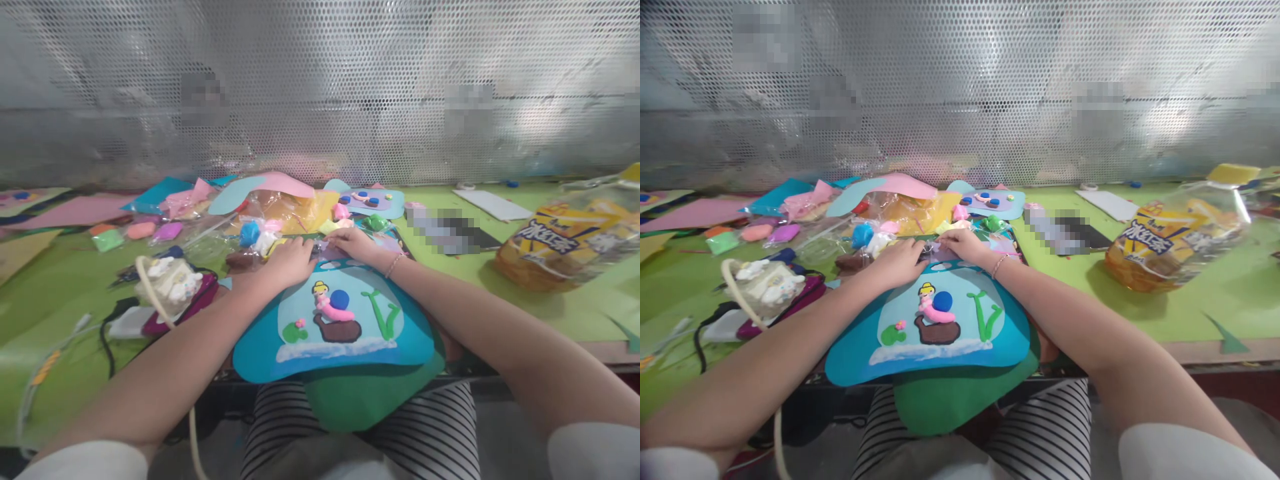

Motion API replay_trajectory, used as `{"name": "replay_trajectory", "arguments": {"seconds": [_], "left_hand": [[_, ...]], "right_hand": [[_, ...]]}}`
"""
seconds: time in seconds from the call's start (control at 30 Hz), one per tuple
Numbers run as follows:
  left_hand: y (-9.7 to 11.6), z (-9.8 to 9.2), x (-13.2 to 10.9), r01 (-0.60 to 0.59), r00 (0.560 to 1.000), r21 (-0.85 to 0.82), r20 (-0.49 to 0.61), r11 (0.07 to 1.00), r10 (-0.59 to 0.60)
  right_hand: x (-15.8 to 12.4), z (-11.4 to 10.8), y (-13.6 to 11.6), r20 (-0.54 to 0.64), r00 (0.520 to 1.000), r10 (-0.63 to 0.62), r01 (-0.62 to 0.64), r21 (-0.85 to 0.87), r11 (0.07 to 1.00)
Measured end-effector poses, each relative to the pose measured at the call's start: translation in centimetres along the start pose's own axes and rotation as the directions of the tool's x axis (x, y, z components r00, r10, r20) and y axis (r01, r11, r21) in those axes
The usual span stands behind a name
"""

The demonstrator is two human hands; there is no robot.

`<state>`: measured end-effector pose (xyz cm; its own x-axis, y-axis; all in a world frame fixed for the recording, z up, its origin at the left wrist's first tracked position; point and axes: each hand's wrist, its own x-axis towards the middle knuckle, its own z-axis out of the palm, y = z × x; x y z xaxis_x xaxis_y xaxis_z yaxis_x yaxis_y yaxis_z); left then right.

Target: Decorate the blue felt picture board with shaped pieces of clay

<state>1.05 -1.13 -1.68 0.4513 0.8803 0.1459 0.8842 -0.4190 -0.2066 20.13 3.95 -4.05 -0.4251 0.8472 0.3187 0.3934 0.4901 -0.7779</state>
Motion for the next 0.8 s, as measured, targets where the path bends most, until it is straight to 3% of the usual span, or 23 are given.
{"name": "replay_trajectory", "arguments": {"seconds": [0.8], "left_hand": [[0.16,-0.27,-0.09,0.010,1.000,0.004,0.028,1.000,-0.010]], "right_hand": [[-0.19,-0.02,-0.11,0.081,0.997,0.005,-0.010,0.057,0.998]]}}
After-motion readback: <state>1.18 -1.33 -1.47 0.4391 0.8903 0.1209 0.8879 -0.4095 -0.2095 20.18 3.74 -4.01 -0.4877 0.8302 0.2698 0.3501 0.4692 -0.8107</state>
